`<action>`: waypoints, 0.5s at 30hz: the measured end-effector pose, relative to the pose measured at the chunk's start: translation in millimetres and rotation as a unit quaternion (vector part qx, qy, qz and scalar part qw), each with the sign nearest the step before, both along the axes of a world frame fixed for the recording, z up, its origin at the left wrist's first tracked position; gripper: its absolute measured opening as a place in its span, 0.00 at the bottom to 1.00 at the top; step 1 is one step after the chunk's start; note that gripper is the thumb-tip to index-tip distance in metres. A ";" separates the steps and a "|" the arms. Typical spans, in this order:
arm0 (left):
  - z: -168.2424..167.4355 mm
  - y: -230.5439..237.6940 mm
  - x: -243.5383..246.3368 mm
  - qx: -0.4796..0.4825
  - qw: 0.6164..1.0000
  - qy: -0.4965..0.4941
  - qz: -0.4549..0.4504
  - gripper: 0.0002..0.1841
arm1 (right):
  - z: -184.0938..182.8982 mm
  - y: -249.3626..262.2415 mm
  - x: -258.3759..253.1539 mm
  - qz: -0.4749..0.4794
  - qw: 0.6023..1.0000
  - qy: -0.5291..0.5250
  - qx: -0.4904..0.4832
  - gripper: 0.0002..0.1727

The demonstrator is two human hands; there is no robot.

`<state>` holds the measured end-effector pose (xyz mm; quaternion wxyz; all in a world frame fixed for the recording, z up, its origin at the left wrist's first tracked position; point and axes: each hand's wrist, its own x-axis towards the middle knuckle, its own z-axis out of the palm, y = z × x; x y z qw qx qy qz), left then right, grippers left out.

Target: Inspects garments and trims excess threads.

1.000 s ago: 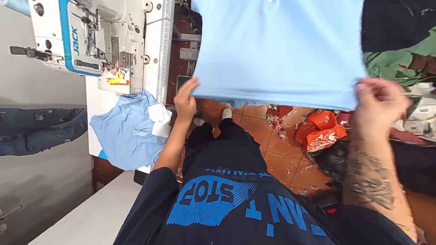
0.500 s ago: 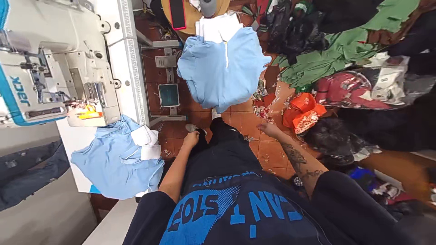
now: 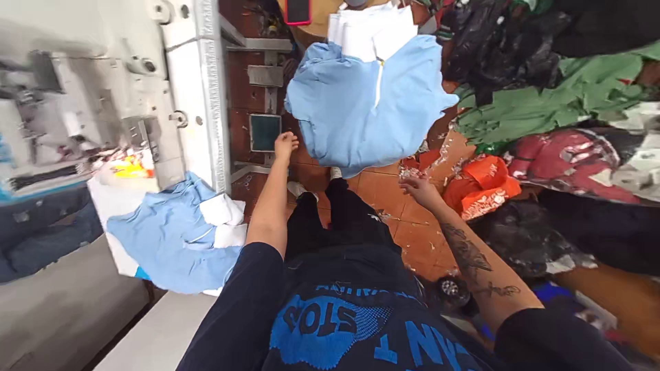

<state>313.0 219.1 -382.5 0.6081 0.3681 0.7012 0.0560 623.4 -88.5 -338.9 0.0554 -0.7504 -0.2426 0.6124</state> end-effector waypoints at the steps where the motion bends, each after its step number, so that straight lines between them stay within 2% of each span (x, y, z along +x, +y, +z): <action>1: -8.0 11.0 16.0 0.004 1.000 -0.019 0.022 0.24 | -4.9 -1.9 -1.4 -0.011 1.000 0.007 0.001 0.20; 4: -28.0 36.6 53.4 -0.019 0.997 -0.035 0.067 0.29 | -22.2 6.8 7.1 -0.094 0.995 0.000 0.020 0.21; 6: -42.6 44.1 64.4 -0.016 0.996 -0.010 0.091 0.31 | -37.3 24.2 29.2 -0.205 0.975 -0.043 0.069 0.21; 9: -60.4 38.2 66.8 0.080 0.989 0.031 0.120 0.25 | -71.4 57.3 84.8 -0.349 0.917 -0.120 0.151 0.26; 12: -65.9 35.5 52.2 0.181 0.974 0.068 0.119 0.18 | -106.4 95.8 129.8 -0.430 0.883 -0.140 0.128 0.36; 13: -66.0 37.2 46.6 0.212 0.967 0.083 0.113 0.16 | -114.4 105.5 138.3 -0.430 0.885 -0.144 0.104 0.37; 15: -65.2 48.6 38.9 0.253 0.957 0.097 0.107 0.14 | -122.5 119.4 151.3 -0.431 0.881 -0.172 0.086 0.28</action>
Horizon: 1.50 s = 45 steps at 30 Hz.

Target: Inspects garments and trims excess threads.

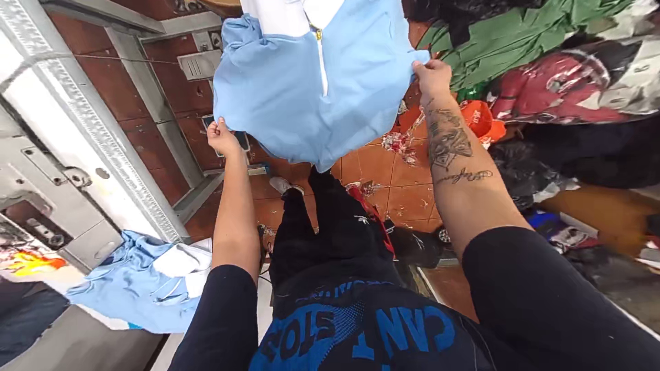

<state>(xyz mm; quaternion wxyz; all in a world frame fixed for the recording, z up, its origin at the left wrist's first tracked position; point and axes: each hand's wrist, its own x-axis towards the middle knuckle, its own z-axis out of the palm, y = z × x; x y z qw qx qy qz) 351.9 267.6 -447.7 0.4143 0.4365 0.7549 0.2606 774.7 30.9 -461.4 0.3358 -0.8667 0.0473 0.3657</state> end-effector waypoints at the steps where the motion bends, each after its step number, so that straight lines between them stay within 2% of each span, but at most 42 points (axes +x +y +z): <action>1: -0.9 4.6 -6.4 -0.006 1.000 0.005 -0.014 0.16 | -1.6 -0.2 3.8 -0.019 1.000 -0.021 0.002 0.25; 4: 3.3 4.2 -25.5 -0.101 0.993 -0.005 -0.064 0.23 | 11.3 -13.2 -1.3 -0.103 0.991 -0.079 0.027 0.26; 6: 11.8 -12.3 -38.8 -0.144 0.988 0.001 -0.058 0.23 | 19.2 -35.5 -14.2 -0.097 0.991 -0.095 -0.006 0.25; 8: 24.9 -47.3 -61.1 -0.207 0.969 0.007 -0.137 0.21 | 33.3 -63.9 -38.9 0.040 0.990 -0.087 -0.100 0.25; 9: 36.0 -68.0 -73.2 -0.260 0.943 0.007 -0.209 0.21 | 45.5 -75.2 -55.2 0.138 0.978 -0.065 -0.145 0.26; 11: 65.5 -114.4 -99.1 -0.365 0.854 0.014 -0.372 0.21 | 65.1 -95.2 -95.5 0.337 0.915 0.003 -0.221 0.28; 12: 82.2 -138.7 -111.9 -0.386 0.807 0.024 -0.446 0.21 | 73.2 -101.6 -118.9 0.410 0.877 0.035 -0.247 0.28; 13: 100.0 -162.2 -125.6 -0.390 0.772 0.034 -0.501 0.20 | 78.7 -106.6 -144.8 0.463 0.846 0.054 -0.260 0.28; 14: 118.4 -184.5 -141.1 -0.383 0.761 0.040 -0.523 0.19 | 84.6 -107.8 -171.6 0.506 0.821 0.067 -0.256 0.28; 15: 136.6 -205.0 -157.6 -0.368 0.775 0.036 -0.513 0.19 | 90.8 -106.6 -197.3 0.541 0.803 0.074 -0.238 0.28; 18: 189.4 -249.1 -209.5 -0.231 0.890 0.048 -0.390 0.19 | 112.9 -78.4 -267.0 0.639 0.752 0.059 -0.152 0.33; 19: 206.3 -255.0 -226.5 -0.165 0.924 0.090 -0.332 0.19 | 119.1 -59.0 -287.9 0.670 0.733 0.040 -0.116 0.36; 21: 234.7 -264.0 -264.1 -0.059 0.961 0.199 -0.181 0.19 | 136.6 -11.8 -330.8 0.722 0.689 0.028 -0.053 0.39; 23: 242.5 -262.3 -308.5 0.024 0.957 0.287 -0.024 0.23 | 158.9 48.6 -381.1 0.757 0.652 0.027 0.034 0.36; 24: 237.6 -264.5 -330.5 0.035 0.949 0.314 0.014 0.27 | 175.2 76.5 -409.3 0.771 0.632 0.021 0.072 0.34; 25: 232.1 -268.4 -348.8 0.010 0.949 0.316 0.011 0.31 | 193.2 101.8 -439.4 0.783 0.613 0.005 0.106 0.32; 27: 222.0 -282.4 -369.6 -0.070 0.962 0.254 -0.075 0.37 | 234.9 143.5 -499.0 0.800 0.571 -0.056 0.173 0.26; 28: 220.8 -292.4 -375.2 -0.067 0.966 0.225 -0.111 0.36 | 254.6 158.4 -527.0 0.807 0.547 -0.097 0.202 0.25; 29: 225.0 -299.9 -381.7 -0.045 0.972 0.192 -0.126 0.32 | 272.5 172.5 -553.7 0.809 0.523 -0.138 0.230 0.25; 31: 246.2 -309.1 -396.0 -0.006 0.989 0.111 -0.097 0.22 | 304.0 203.1 -602.1 0.807 0.495 -0.193 0.260 0.25; 33: 260.6 -314.9 -411.3 0.018 0.998 0.044 -0.034 0.20 | 304.0 233.6 -641.4 0.779 0.496 -0.262 0.280 0.26; 37: 255.3 -293.0 -445.9 0.071 0.995 0.049 0.045 0.17 | 276.6 260.2 -676.2 0.743 0.509 -0.356 0.248 0.29; 39: 250.3 -275.4 -461.6 0.080 0.994 0.039 0.066 0.17 | 278.0 259.8 -678.0 0.744 0.512 -0.376 0.207 0.29; 42: 244.7 -250.5 -475.5 0.113 0.989 0.022 0.094 0.16 | 298.9 260.4 -680.3 0.772 0.512 -0.356 0.125 0.33; 45: 241.8 -225.7 -477.1 0.121 0.991 0.001 0.057 0.17 | 306.8 259.8 -677.6 0.804 0.491 -0.323 0.087 0.32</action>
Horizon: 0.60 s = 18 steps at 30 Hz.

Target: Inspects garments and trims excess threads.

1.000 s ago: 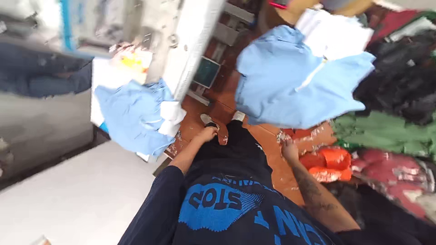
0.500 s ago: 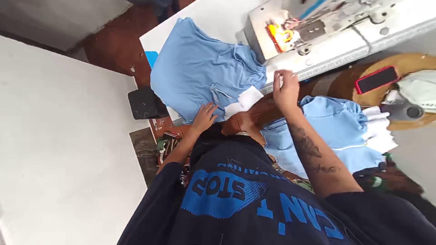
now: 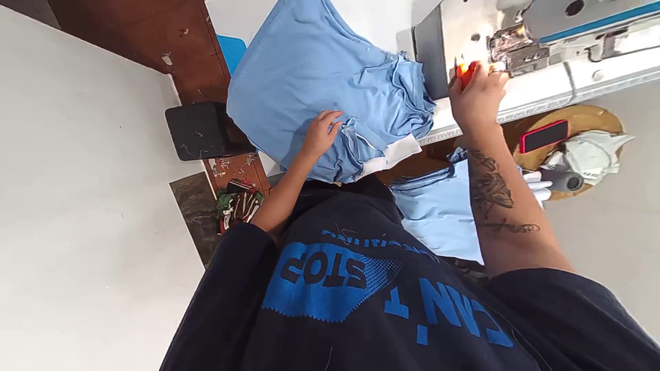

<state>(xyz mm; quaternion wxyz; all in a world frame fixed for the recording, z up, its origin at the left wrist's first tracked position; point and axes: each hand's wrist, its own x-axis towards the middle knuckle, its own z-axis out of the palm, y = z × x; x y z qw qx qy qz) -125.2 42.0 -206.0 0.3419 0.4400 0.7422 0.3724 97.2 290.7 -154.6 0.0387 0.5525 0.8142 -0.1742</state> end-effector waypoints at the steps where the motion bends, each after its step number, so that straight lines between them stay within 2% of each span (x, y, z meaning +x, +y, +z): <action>1: -2.3 8.8 1.5 0.000 1.000 -0.004 -0.021 0.18 | 3.1 -1.3 1.8 0.003 1.000 0.000 -0.021 0.32; 4: -15.5 31.2 8.0 -0.013 0.998 0.012 -0.065 0.21 | 7.4 -16.4 13.8 0.029 0.997 0.051 -0.056 0.29; 6: -17.1 39.4 9.9 -0.043 0.996 0.027 -0.080 0.19 | 6.5 -34.8 22.5 0.056 0.991 0.092 -0.078 0.28; 8: -18.0 38.7 11.2 -0.041 0.996 0.045 -0.067 0.12 | 4.6 -57.0 26.1 0.079 0.981 0.123 -0.126 0.28; 12: -14.9 29.0 12.6 -0.031 0.998 0.048 -0.025 0.11 | -4.4 -101.7 8.3 0.171 0.946 0.196 -0.193 0.26; 14: -12.4 26.0 15.5 -0.039 0.998 0.046 0.001 0.11 | -10.0 -116.4 -10.2 0.210 0.939 0.185 -0.201 0.24; 18: -7.3 21.7 22.0 -0.050 0.997 0.033 0.053 0.11 | -19.9 -127.6 -45.3 0.231 0.952 0.088 -0.183 0.23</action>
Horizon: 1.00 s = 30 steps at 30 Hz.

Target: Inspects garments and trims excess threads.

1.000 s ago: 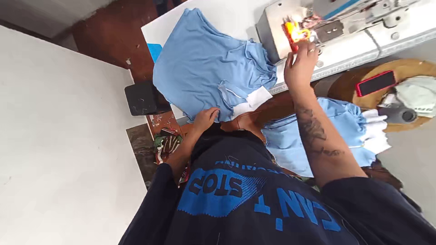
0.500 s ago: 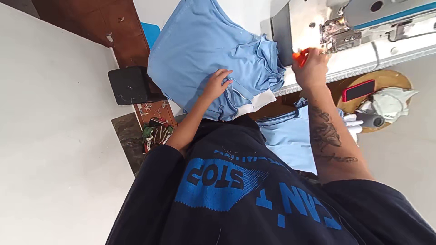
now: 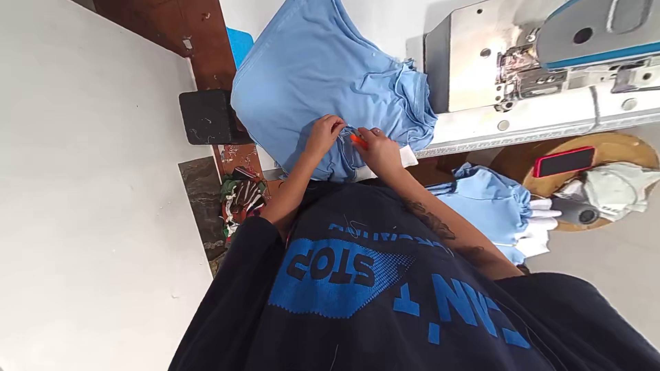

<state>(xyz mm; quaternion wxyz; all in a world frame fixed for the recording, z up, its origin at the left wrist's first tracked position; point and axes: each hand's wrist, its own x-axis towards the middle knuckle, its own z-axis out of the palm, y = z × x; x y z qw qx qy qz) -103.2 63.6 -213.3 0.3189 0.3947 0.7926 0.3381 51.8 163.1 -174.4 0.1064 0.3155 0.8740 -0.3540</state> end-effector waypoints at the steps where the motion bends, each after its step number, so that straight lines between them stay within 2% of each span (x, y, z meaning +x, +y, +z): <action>1: 2.6 -1.3 0.9 -0.001 1.000 -0.001 0.009 0.11 | -0.5 -1.0 -6.5 0.005 1.000 -0.011 0.012 0.22; 4: 7.9 -3.6 4.5 0.013 1.000 0.010 0.018 0.10 | -2.5 -3.1 -19.3 0.021 0.999 -0.020 0.043 0.21; 8: 13.3 -2.2 7.4 0.029 0.999 0.020 -0.024 0.10 | -1.7 -2.7 -25.3 0.040 0.998 -0.028 0.045 0.20; 15: 14.4 -5.0 10.2 0.069 0.994 0.063 -0.055 0.10 | 2.0 -8.6 -20.9 0.027 0.997 0.002 0.077 0.20; 19: 17.8 -5.0 1.3 0.108 0.991 0.037 -0.068 0.10 | 8.6 -9.4 -22.8 0.003 0.998 -0.015 0.067 0.23; 22: 22.5 -3.1 -56.0 0.099 0.990 0.097 0.034 0.15 | 16.1 -4.6 -15.3 -0.033 0.999 -0.015 0.028 0.27; 25: 22.9 12.3 -158.5 -0.045 0.986 0.111 0.112 0.22 | 19.4 -2.1 -3.4 -0.084 0.996 -0.010 -0.013 0.30; 28: -1.2 29.6 -225.1 -0.118 0.978 0.128 0.118 0.26 | 21.1 -4.5 -7.2 -0.111 0.993 -0.001 -0.037 0.25; 30: -10.2 39.8 -240.6 -0.135 0.978 0.134 0.091 0.21 | 24.1 -7.0 -16.0 -0.121 0.991 0.021 -0.058 0.22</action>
